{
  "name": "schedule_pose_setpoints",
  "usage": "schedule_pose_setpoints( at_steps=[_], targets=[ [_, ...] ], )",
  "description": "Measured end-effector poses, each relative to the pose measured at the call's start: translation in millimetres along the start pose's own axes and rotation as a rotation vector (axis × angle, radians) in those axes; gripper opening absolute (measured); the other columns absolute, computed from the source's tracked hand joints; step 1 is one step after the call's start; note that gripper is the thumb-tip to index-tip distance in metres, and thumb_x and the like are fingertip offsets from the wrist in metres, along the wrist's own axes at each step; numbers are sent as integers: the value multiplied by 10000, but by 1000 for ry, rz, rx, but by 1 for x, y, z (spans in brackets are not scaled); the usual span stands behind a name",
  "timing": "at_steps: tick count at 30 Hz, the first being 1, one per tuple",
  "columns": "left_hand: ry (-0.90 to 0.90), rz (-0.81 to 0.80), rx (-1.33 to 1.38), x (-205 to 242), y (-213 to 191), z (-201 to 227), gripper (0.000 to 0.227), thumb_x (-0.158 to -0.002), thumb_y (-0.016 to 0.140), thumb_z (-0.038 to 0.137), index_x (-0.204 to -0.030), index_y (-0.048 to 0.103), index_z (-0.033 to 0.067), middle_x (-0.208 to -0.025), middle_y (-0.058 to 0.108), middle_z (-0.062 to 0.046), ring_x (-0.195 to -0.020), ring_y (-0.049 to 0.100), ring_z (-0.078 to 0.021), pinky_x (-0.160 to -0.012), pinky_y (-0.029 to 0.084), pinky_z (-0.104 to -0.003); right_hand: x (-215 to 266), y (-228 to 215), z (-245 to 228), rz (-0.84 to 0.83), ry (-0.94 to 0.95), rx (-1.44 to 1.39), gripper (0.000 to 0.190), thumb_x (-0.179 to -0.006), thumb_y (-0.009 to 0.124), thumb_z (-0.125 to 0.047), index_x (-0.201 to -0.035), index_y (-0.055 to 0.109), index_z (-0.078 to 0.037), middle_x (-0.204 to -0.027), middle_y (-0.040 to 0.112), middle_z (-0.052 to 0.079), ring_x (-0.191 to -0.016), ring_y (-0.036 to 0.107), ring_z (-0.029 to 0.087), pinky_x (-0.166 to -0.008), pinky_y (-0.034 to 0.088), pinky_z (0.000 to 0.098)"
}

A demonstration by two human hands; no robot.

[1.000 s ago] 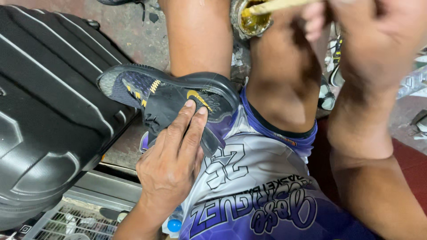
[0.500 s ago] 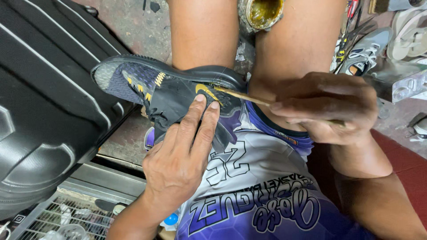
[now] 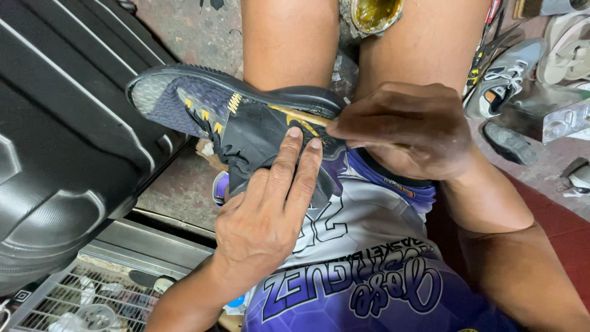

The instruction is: The person sits on the floor and applies a yellowish substance to the sole and side of a black and purple sneaker using a wooden stick. They then wipe the sneaker with a white cloth. The person then picks up a black leather shoe and inspects it by turning it over and examining the sole and interior.

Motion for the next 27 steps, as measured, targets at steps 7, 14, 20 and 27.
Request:
schedule_pose_setpoints(
  at_steps=[7, 14, 20, 27],
  targets=[
    [-10, 12, -22, 1, -1, -1, 499, -902, 636, 105, -1396, 646, 30, -1389, 663, -153, -790, 600, -118, -609, 465, -218, 5, -9, -8, 29, -24, 62, 175, -816, 780, 31, -982, 759, -21, -902, 733, 123, -742, 740, 216, -601, 593, 320],
    [-6, 16, -111, 1, 1, 1, 474, -908, 640, 115, -1375, 655, 31, -1374, 672, -140, -760, 589, -117, -591, 454, -215, 4, -2, -8, 11, -64, 118, 186, -798, 823, 8, -973, 764, -13, -909, 736, 124, -758, 727, 242, -599, 576, 340],
    [11, 7, -67, 2, 1, 2, 499, -887, 642, 96, -1380, 660, 24, -1373, 667, -158, -745, 582, -119, -592, 460, -225, 51, -22, 5, 391, 147, -199, 350, -1053, 596, -309, -926, 712, -4, -806, 699, 89, -673, 701, 145, -589, 576, 277],
    [14, 27, -58, 4, 2, -2, 472, -879, 649, 86, -1346, 685, 28, -1358, 676, -159, -725, 586, -124, -576, 454, -228, 45, -55, 13, 484, 432, 110, 222, -1151, 644, -173, -1161, 744, 25, -890, 706, 137, -707, 671, 210, -602, 481, 314]
  ],
)
Point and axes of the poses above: each hand's wrist, its own x-axis away from the middle knuckle, its own y-axis out of the palm, z = x × y, the point moved 3 cm from there along -x, towards the middle knuckle
